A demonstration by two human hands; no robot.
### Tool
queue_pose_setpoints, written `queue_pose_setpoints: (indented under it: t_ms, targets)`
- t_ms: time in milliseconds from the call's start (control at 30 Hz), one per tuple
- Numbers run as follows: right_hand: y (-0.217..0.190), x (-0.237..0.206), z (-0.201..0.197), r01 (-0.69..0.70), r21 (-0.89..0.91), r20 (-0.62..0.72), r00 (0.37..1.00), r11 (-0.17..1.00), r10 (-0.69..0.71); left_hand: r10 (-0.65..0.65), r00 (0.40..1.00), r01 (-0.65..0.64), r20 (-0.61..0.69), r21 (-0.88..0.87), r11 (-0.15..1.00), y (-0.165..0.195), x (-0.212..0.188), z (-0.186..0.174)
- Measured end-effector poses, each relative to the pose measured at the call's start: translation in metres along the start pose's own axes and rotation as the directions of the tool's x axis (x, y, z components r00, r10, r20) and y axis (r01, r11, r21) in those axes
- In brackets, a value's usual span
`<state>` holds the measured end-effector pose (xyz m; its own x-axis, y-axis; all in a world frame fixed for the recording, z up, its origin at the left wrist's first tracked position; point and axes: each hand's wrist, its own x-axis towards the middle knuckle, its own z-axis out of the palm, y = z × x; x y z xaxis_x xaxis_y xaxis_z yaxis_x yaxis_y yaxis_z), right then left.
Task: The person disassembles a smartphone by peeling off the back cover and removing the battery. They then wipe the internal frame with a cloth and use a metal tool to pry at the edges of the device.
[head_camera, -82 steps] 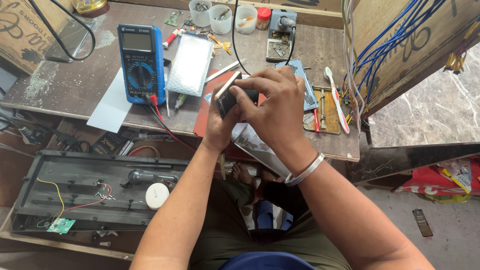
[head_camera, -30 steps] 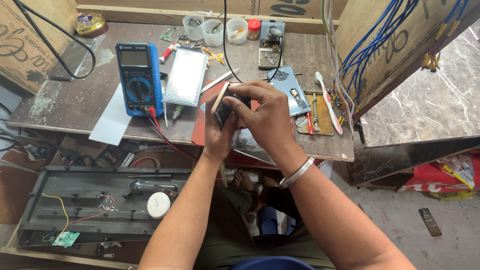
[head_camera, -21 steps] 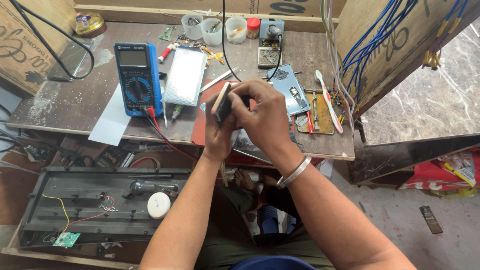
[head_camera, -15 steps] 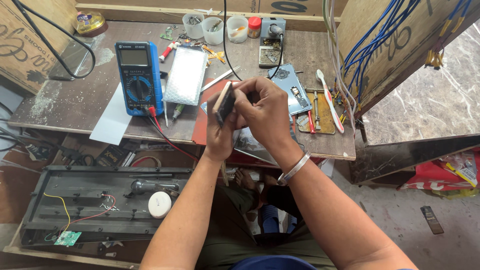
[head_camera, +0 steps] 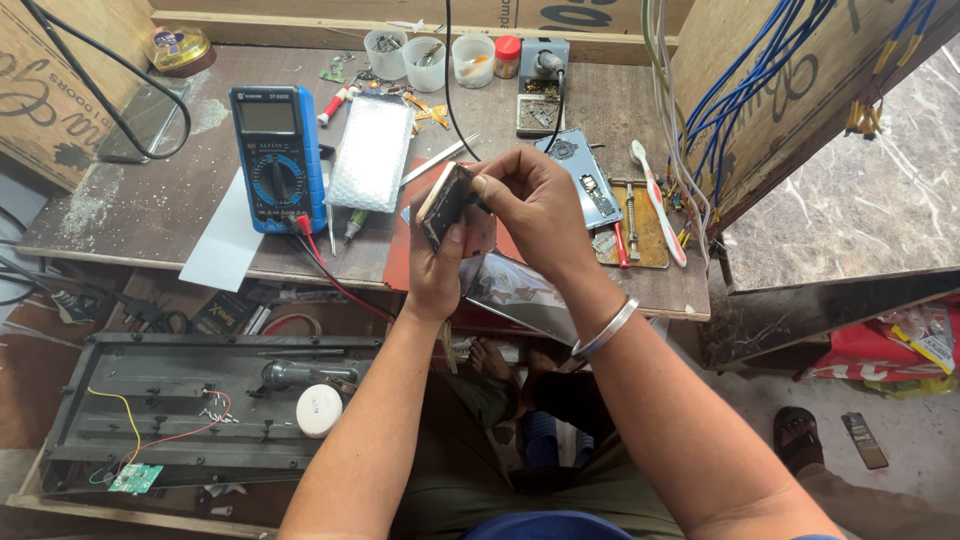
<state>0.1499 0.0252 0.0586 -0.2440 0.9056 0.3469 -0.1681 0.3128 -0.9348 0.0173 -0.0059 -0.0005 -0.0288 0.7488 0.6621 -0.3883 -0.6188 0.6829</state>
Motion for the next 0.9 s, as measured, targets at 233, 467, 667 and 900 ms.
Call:
queue_pose_setpoints:
  t_ms: [233, 467, 667, 900]
  targets:
    - [-0.029, -0.002, 0.001, 0.134, -0.469, -0.02, 0.987, 0.873, -0.162, -0.006, 0.999, 0.012, 0.048, -0.113, 0.994, 0.001, 0.001, 0.004]
    - [-0.022, 0.001, 0.002, 0.043, -0.411, -0.053, 0.996, 0.911, -0.071, 0.01, 0.999, -0.006, 0.053, -0.062, 0.998, 0.003, 0.001, 0.004]
    - [-0.017, -0.003, 0.0, 0.033, -0.376, -0.08, 0.995, 0.926, -0.068, -0.019, 1.0, 0.019, 0.021, -0.022, 1.0, 0.002, 0.0, 0.004]
    - [-0.01, -0.009, 0.006, -0.041, -0.32, -0.161, 0.987, 0.946, -0.012, 0.051, 0.998, -0.041, -0.033, 0.254, 0.966, 0.004, 0.001, -0.001]
